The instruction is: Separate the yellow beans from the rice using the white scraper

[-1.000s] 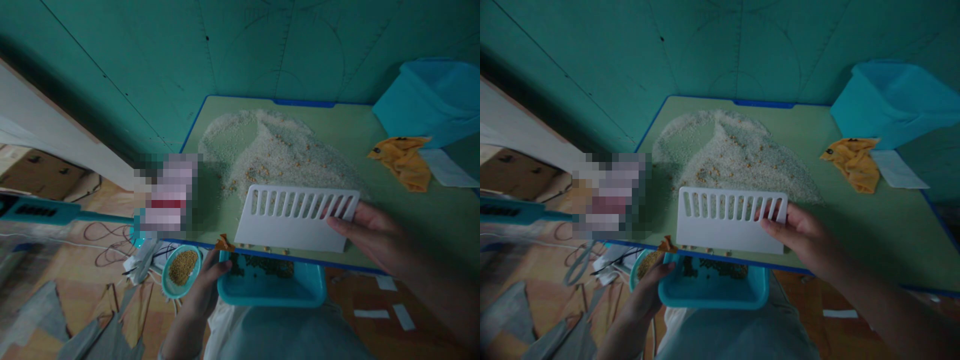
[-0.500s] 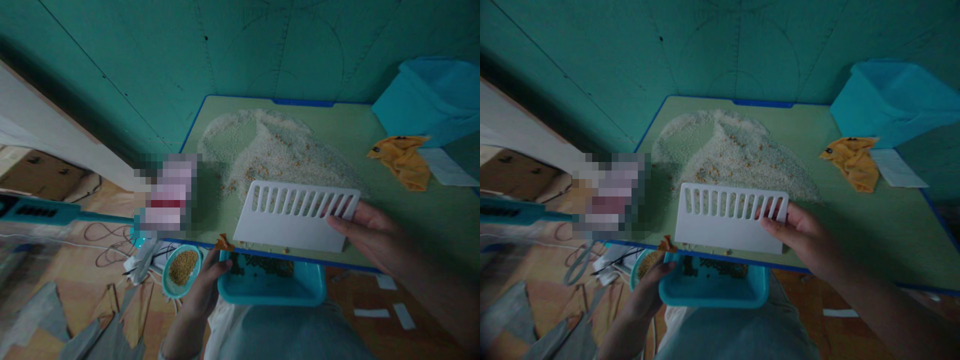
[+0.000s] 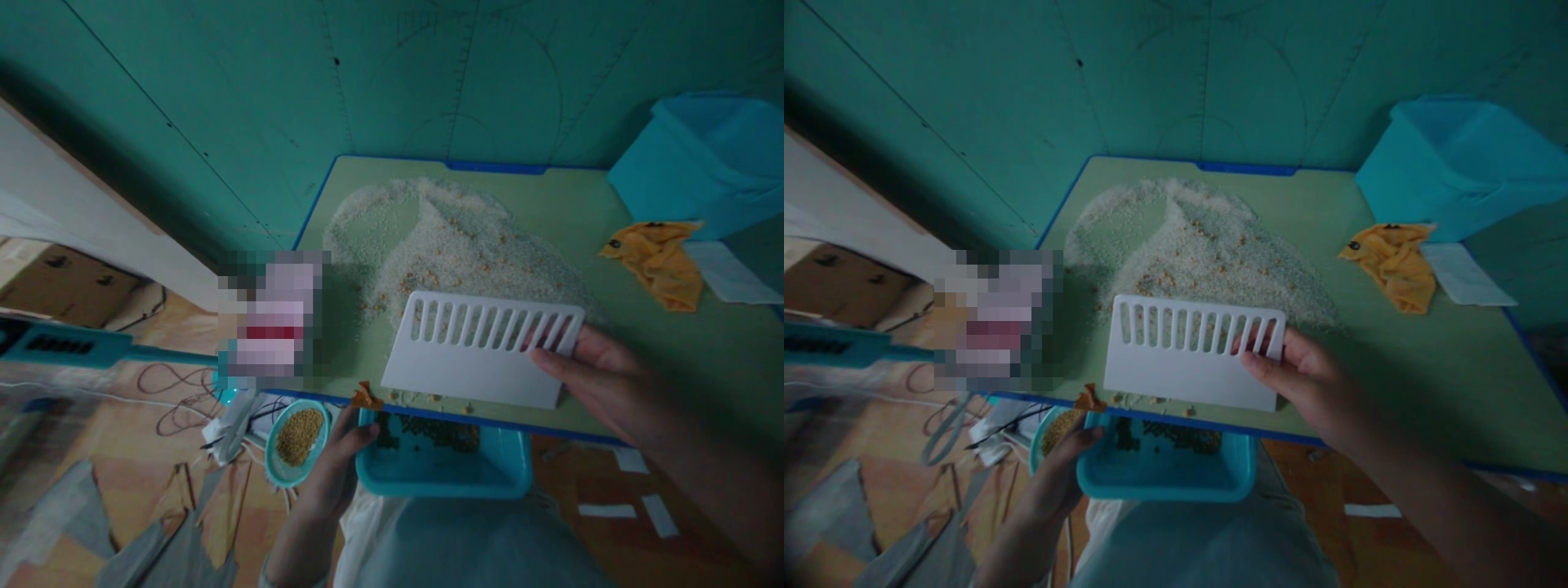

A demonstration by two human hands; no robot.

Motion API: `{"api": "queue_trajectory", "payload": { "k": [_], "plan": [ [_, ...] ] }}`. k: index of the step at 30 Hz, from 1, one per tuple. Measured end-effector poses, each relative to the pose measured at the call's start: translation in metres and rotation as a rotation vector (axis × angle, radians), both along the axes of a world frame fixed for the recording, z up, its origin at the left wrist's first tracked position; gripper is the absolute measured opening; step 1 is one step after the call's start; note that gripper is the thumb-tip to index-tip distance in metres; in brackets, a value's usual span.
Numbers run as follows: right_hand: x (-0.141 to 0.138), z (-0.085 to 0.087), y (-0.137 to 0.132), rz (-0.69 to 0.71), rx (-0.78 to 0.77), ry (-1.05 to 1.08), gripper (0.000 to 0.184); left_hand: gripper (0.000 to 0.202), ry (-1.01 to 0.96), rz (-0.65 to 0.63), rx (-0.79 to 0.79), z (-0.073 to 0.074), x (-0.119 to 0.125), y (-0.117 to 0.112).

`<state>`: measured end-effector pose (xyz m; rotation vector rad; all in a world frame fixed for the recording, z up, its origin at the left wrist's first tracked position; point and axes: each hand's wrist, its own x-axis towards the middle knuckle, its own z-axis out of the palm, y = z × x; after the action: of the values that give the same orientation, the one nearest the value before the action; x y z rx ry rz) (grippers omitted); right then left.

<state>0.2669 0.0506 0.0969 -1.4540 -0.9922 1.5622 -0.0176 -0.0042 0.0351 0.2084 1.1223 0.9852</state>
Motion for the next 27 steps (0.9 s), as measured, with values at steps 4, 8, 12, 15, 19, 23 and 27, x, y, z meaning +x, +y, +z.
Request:
{"api": "queue_trajectory", "payload": {
  "k": [4, 8, 12, 15, 19, 23, 27],
  "plan": [
    [-0.005, 0.006, 0.005, -0.086, -0.004, -0.017, 0.027, 0.042, 0.013, 0.005, 0.029, 0.000, 0.001, 0.000],
    [-0.006, 0.006, 0.006, -0.081, -0.015, -0.012, 0.026, 0.044, 0.025, -0.009, 0.035, -0.001, 0.000, 0.001],
    [-0.004, 0.002, 0.002, -0.011, -0.036, 0.016, 0.023, 0.047, 0.007, -0.009, 0.008, -0.001, -0.001, 0.000],
    [-0.004, 0.002, 0.001, 0.007, -0.040, 0.017, 0.023, 0.049, -0.001, -0.010, 0.011, -0.001, -0.001, 0.000],
    [-0.004, 0.001, -0.001, 0.032, -0.038, 0.006, 0.026, 0.046, 0.003, -0.005, 0.027, -0.002, -0.001, -0.001],
    [-0.003, 0.000, -0.004, 0.053, -0.055, -0.015, 0.028, 0.048, -0.003, 0.001, 0.033, -0.002, 0.000, 0.000],
    [-0.003, 0.000, -0.006, 0.045, -0.050, -0.025, 0.029, 0.047, -0.010, -0.008, 0.028, -0.002, 0.000, 0.000]
  ]
}}
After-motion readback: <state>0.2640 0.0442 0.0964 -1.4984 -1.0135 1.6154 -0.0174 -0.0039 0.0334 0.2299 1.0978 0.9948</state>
